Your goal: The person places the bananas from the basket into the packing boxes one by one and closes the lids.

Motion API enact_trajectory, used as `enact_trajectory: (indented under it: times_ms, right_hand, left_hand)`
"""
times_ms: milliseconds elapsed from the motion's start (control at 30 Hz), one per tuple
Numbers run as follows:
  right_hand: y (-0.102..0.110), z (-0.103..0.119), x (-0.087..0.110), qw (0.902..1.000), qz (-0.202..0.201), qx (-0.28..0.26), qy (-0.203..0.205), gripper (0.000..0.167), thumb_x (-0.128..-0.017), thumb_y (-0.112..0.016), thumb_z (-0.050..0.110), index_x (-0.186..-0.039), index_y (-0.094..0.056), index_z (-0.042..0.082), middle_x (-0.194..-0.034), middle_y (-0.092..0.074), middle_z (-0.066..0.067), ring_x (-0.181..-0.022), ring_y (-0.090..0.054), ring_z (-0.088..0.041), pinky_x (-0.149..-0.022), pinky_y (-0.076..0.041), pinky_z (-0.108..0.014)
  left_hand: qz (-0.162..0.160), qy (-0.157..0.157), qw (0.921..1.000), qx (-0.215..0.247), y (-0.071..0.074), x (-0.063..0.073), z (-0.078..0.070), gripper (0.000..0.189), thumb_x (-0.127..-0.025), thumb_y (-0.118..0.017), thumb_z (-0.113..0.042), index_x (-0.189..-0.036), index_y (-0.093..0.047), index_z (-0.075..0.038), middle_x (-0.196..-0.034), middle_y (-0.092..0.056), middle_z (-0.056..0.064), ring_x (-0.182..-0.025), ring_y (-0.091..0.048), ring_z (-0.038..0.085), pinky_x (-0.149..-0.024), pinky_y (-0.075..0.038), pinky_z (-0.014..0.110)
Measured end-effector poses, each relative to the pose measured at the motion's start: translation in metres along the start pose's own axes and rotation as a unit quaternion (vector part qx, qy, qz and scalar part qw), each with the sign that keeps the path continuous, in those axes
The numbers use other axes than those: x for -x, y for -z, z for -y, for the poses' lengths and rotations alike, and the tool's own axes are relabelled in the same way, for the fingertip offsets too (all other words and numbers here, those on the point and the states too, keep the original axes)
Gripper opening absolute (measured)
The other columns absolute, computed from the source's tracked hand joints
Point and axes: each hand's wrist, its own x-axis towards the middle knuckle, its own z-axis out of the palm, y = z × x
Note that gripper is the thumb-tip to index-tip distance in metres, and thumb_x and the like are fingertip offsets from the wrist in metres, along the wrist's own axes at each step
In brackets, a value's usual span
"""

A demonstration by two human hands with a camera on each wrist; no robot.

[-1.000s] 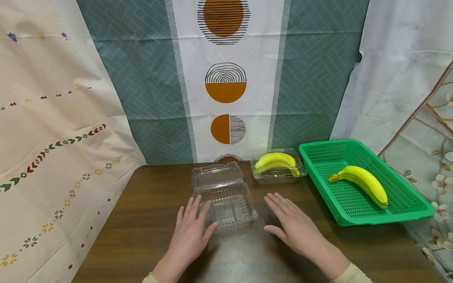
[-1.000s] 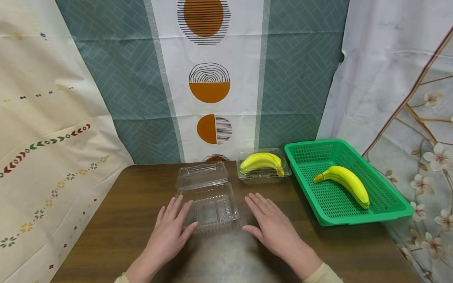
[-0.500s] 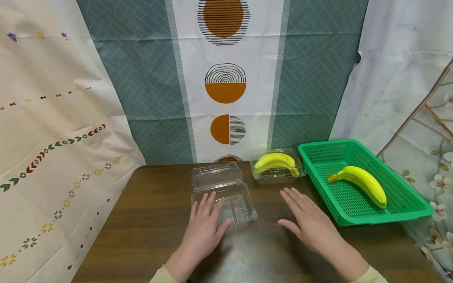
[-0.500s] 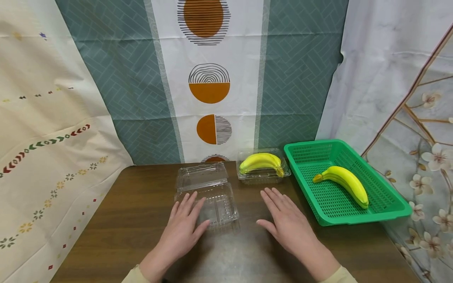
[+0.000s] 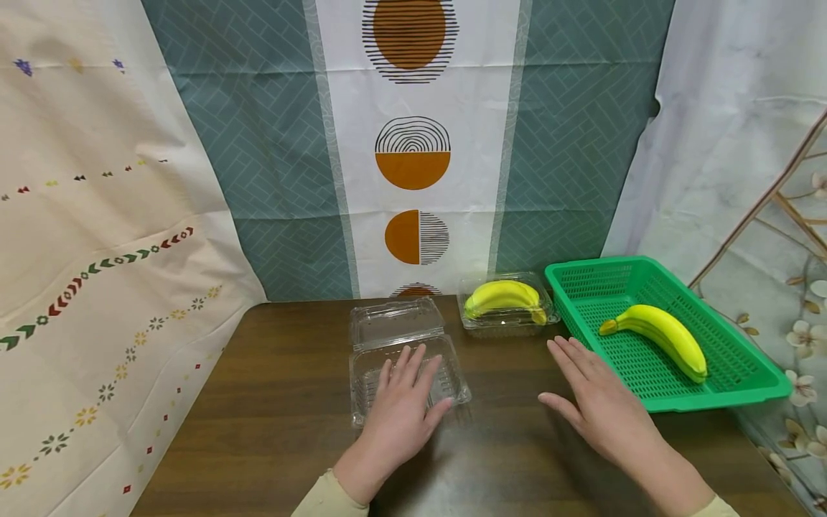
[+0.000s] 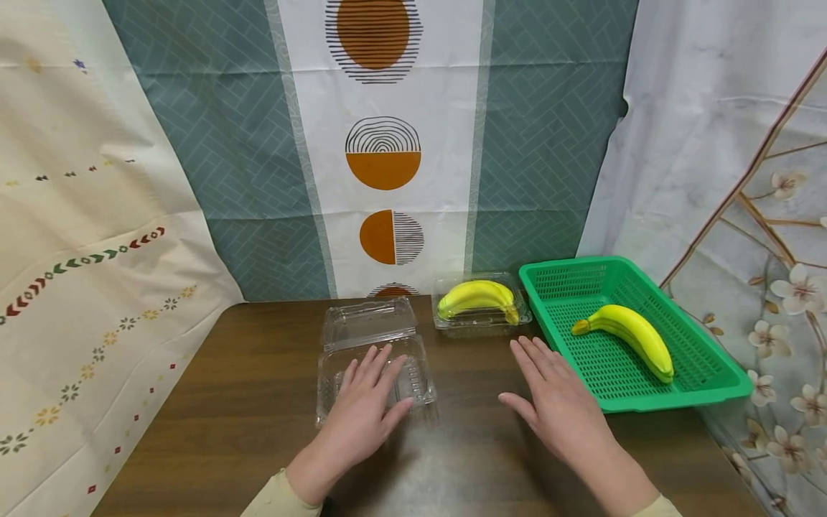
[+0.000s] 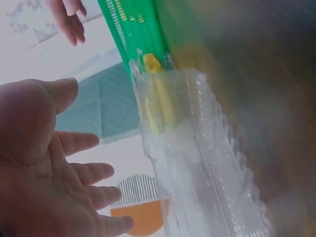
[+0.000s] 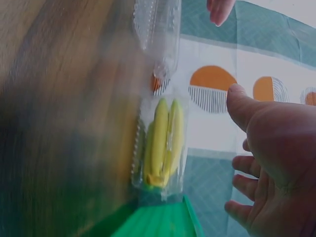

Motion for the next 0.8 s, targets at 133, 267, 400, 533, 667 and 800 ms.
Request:
enact_trajectory:
  times_ms: [133,267,400,533,667,800]
  right_hand:
    - [0.005,-0.008,0.001,0.9999,-0.004,0.001,-0.011,0.092,-0.099,-0.083,0.045,-0.171,-0.041,0.005,-0.171,-0.044,-0.021,-0.158,-0.04,-0.045,-0.13,-0.03,-0.055]
    - [0.007,-0.016,0.002,0.9998,-0.008,0.003,-0.017,0.093,-0.099,-0.083,0.046,-0.17,-0.041,0.004,-0.171,-0.044,-0.023,-0.157,-0.041,-0.047,-0.129,-0.031,-0.059]
    - [0.008,-0.023,0.003,0.9997,-0.011,0.004,-0.023,0.095,-0.099,-0.083,0.046,-0.171,-0.038,0.005,-0.171,-0.043,-0.023,-0.156,-0.04,-0.048,-0.125,-0.034,-0.063]
    - [0.011,-0.031,0.004,0.9994,-0.012,0.004,-0.032,0.096,-0.1,-0.082,0.045,-0.173,-0.034,0.005,-0.172,-0.04,-0.024,-0.155,-0.04,-0.05,-0.121,-0.037,-0.067]
    - [0.015,-0.041,0.006,0.999,-0.017,0.005,-0.041,0.098,-0.1,-0.083,0.043,-0.174,-0.032,0.005,-0.171,-0.04,-0.026,-0.153,-0.04,-0.053,-0.119,-0.037,-0.07]
    - [0.018,-0.053,0.006,0.9984,-0.023,0.017,-0.05,0.099,-0.098,-0.085,0.039,-0.173,-0.032,0.002,-0.169,-0.041,-0.029,-0.15,-0.043,-0.056,-0.121,-0.035,-0.069]
  left_hand:
    - [0.002,-0.011,0.9999,-0.002,0.0,-0.008,-0.01,0.069,-0.111,-0.066,-0.049,-0.167,-0.048,-0.015,-0.177,-0.035,0.017,-0.165,-0.026,0.043,-0.129,-0.02,0.07]
    - [0.005,-0.024,0.9997,-0.009,-0.002,-0.016,-0.019,0.07,-0.111,-0.063,-0.052,-0.169,-0.046,-0.016,-0.178,-0.033,0.015,-0.166,-0.025,0.041,-0.13,-0.019,0.069]
    - [0.012,-0.032,0.9993,-0.013,-0.002,-0.022,-0.025,0.071,-0.112,-0.061,-0.053,-0.171,-0.045,-0.017,-0.179,-0.032,0.014,-0.167,-0.022,0.038,-0.13,-0.019,0.068]
    - [0.009,-0.041,0.999,-0.018,-0.004,-0.029,-0.031,0.071,-0.112,-0.061,-0.054,-0.17,-0.046,-0.017,-0.178,-0.034,0.015,-0.166,-0.025,0.04,-0.13,-0.02,0.068]
    - [0.008,-0.046,0.9982,-0.036,-0.006,-0.034,-0.035,0.072,-0.112,-0.06,-0.057,-0.171,-0.045,-0.018,-0.178,-0.034,0.013,-0.166,-0.026,0.039,-0.13,-0.021,0.066]
    - [0.015,-0.05,0.9977,-0.043,-0.006,-0.039,-0.042,0.073,-0.112,-0.057,-0.059,-0.172,-0.043,-0.02,-0.179,-0.032,0.012,-0.167,-0.024,0.037,-0.131,-0.02,0.065]
